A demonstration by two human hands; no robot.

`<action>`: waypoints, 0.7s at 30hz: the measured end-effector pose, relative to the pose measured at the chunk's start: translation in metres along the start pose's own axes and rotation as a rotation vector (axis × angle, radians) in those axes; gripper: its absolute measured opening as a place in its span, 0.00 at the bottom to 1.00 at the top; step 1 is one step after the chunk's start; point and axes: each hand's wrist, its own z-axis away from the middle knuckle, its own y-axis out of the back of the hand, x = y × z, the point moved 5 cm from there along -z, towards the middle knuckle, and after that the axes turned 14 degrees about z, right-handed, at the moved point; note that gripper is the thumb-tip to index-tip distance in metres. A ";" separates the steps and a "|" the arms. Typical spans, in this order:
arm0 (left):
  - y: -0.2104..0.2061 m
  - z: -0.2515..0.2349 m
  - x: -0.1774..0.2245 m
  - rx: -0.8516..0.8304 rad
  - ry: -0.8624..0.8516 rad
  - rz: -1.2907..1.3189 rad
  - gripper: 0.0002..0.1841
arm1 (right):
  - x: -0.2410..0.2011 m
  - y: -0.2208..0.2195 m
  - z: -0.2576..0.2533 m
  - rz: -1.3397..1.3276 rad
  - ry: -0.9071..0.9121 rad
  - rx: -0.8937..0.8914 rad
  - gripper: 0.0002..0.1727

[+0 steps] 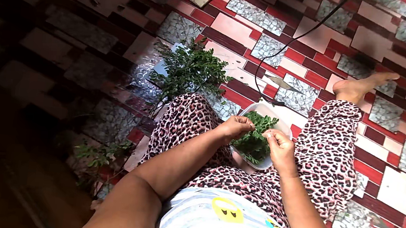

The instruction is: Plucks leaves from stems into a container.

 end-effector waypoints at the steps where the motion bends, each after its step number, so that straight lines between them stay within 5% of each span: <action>1: 0.000 0.000 0.000 0.000 0.001 0.001 0.07 | 0.001 -0.001 0.000 -0.001 -0.027 -0.048 0.12; 6: 0.000 -0.001 -0.002 0.001 0.008 0.013 0.08 | 0.002 -0.006 0.001 -0.058 -0.020 -0.064 0.03; 21: -0.002 -0.001 -0.004 -0.006 0.020 0.031 0.07 | -0.001 -0.012 -0.001 -0.049 -0.070 -0.104 0.05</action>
